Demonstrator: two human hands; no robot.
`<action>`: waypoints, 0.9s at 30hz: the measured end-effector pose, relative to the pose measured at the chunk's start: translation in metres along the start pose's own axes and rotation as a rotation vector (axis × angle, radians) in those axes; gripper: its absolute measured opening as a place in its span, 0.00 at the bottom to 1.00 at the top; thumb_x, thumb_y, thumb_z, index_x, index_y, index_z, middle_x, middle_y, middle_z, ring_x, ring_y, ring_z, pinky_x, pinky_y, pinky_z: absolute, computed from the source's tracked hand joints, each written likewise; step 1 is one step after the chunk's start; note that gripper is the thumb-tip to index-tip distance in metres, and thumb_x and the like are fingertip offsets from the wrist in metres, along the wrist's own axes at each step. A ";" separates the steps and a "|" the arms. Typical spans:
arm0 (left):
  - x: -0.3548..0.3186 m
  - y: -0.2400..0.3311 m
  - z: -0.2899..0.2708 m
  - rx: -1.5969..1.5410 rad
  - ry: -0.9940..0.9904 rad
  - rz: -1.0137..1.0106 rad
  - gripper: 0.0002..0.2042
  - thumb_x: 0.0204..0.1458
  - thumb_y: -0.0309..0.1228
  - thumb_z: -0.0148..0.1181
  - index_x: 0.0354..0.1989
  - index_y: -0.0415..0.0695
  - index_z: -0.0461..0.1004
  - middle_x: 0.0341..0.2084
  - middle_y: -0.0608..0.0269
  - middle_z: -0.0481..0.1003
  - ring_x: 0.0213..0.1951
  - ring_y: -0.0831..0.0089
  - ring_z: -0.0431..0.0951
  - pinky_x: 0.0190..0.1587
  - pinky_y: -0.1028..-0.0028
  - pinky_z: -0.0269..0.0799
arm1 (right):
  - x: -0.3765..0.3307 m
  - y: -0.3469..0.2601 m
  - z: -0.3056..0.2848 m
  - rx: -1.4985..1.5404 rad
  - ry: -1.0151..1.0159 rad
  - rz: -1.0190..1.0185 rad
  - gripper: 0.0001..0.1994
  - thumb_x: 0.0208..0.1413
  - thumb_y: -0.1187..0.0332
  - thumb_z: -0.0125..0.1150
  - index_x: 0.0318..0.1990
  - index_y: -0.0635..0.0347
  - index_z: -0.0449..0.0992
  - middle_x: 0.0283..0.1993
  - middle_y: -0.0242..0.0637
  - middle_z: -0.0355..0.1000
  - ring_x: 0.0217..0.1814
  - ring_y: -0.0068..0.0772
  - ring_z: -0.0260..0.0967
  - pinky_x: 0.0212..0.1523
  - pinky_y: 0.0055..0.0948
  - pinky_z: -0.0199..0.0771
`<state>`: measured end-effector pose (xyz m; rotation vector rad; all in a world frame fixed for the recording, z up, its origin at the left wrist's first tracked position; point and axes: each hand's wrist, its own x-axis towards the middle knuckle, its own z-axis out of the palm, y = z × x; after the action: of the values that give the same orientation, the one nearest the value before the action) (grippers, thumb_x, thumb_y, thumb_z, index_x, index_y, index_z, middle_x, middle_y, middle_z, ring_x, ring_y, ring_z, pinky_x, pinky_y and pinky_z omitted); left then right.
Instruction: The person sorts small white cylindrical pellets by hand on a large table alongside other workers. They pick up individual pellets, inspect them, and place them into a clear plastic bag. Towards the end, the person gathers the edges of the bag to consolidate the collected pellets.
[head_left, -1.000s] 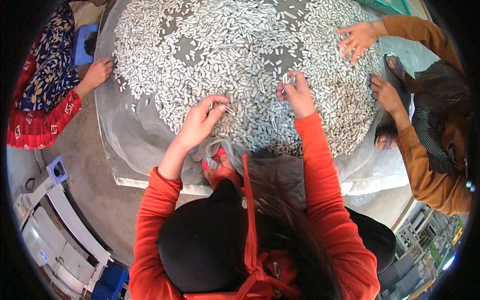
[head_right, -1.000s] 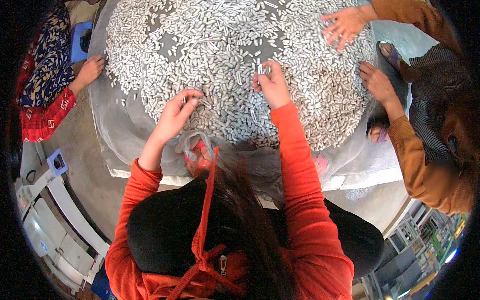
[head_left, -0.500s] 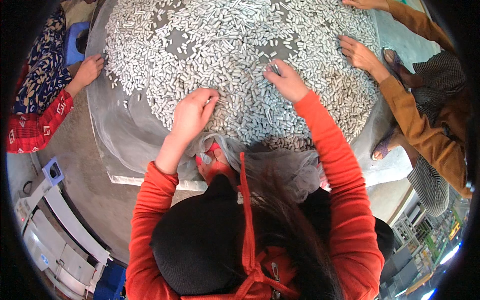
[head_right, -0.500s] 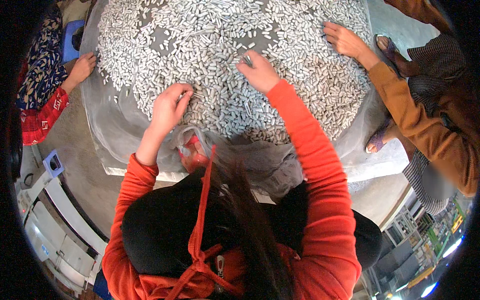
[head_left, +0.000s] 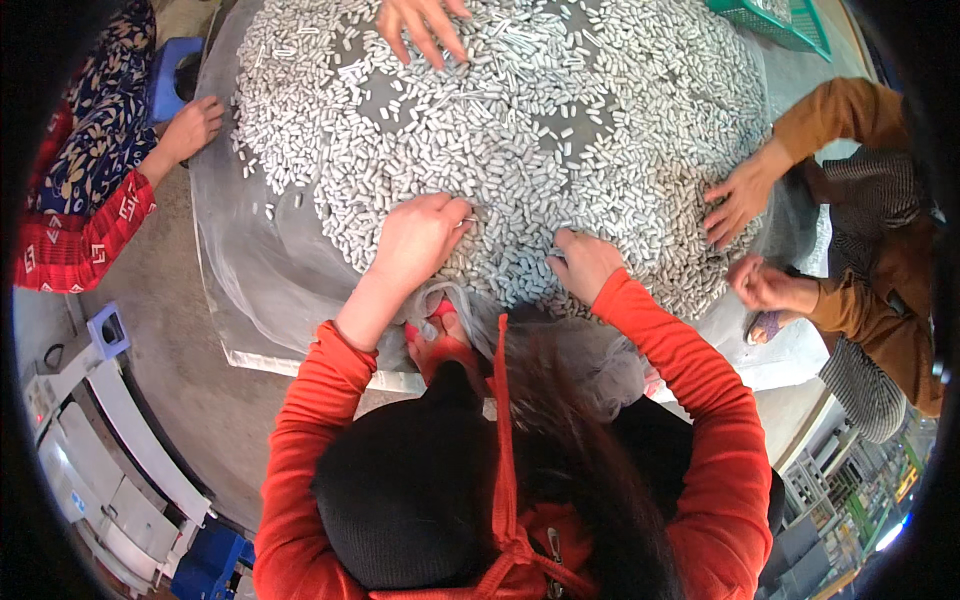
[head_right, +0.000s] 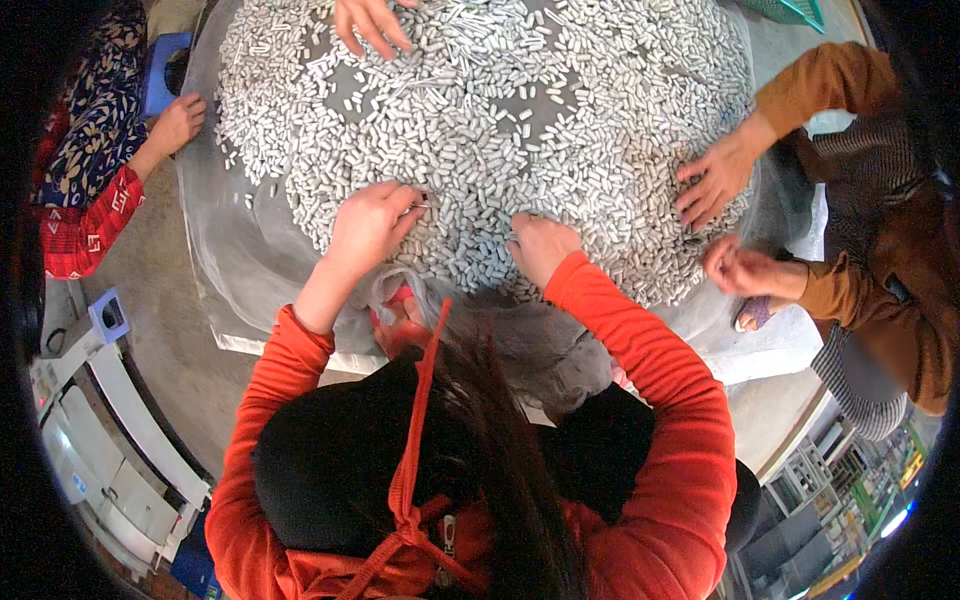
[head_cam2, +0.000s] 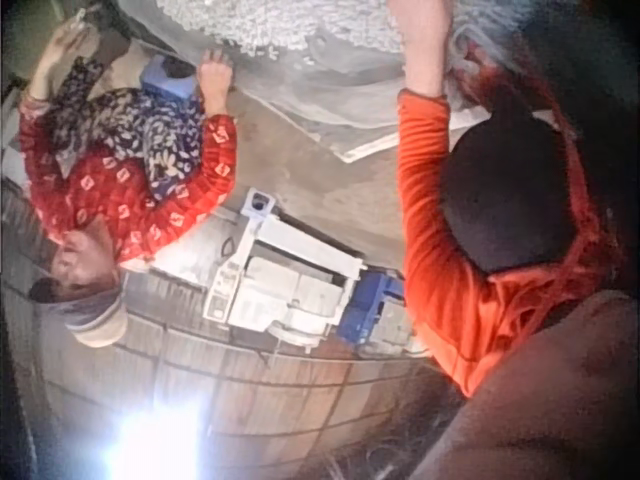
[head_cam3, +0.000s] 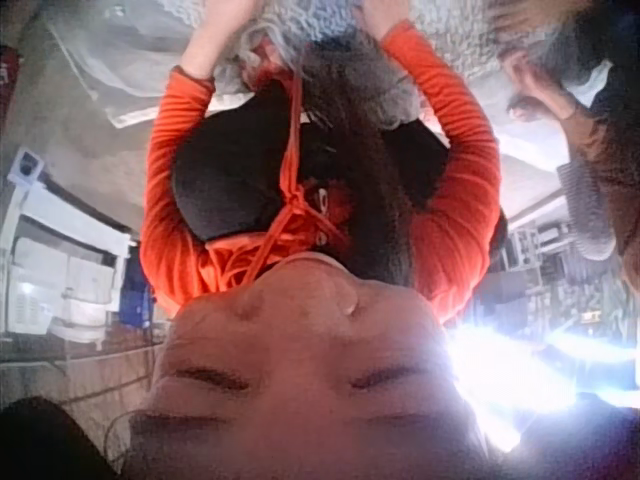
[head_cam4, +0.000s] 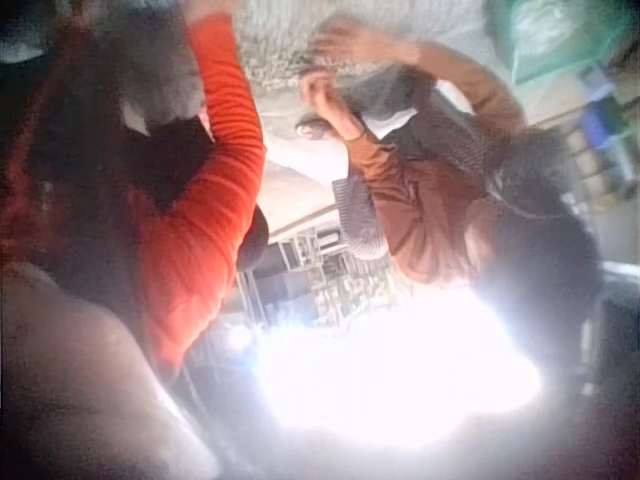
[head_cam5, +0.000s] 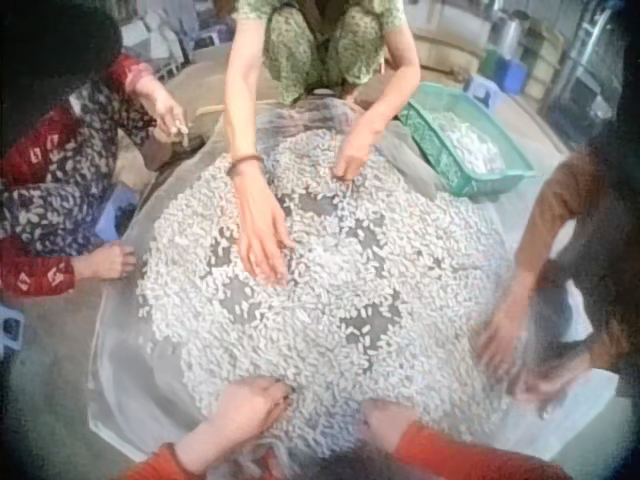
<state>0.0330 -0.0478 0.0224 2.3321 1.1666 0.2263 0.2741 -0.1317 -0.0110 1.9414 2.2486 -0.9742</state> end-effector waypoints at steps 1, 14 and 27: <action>-0.001 -0.001 -0.003 -0.061 0.015 -0.021 0.05 0.44 0.31 0.58 0.27 0.44 0.70 0.23 0.59 0.71 0.29 0.59 0.73 0.29 0.64 0.68 | 0.003 -0.002 -0.005 0.077 -0.002 -0.008 0.13 0.45 0.63 0.59 0.33 0.62 0.68 0.28 0.47 0.71 0.32 0.49 0.70 0.32 0.40 0.70; -0.021 0.013 0.007 -0.365 -0.248 -0.054 0.08 0.47 0.32 0.55 0.34 0.43 0.70 0.20 0.63 0.71 0.24 0.70 0.72 0.28 0.74 0.66 | 0.029 -0.008 -0.018 0.907 -0.005 0.062 0.08 0.55 0.71 0.48 0.38 0.64 0.71 0.31 0.33 0.68 0.25 0.21 0.65 0.24 0.18 0.65; -0.009 0.024 0.011 -0.556 -0.106 -0.083 0.08 0.43 0.30 0.59 0.28 0.42 0.69 0.24 0.60 0.74 0.28 0.65 0.74 0.31 0.70 0.68 | 0.039 -0.009 -0.058 1.930 -0.185 0.258 0.18 0.56 0.65 0.46 0.52 0.64 0.62 0.51 0.49 0.65 0.53 0.43 0.65 0.50 0.42 0.67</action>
<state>0.0483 -0.0703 0.0261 1.7845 0.9906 0.3434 0.2792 -0.0711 0.0243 1.7867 0.3436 -3.5562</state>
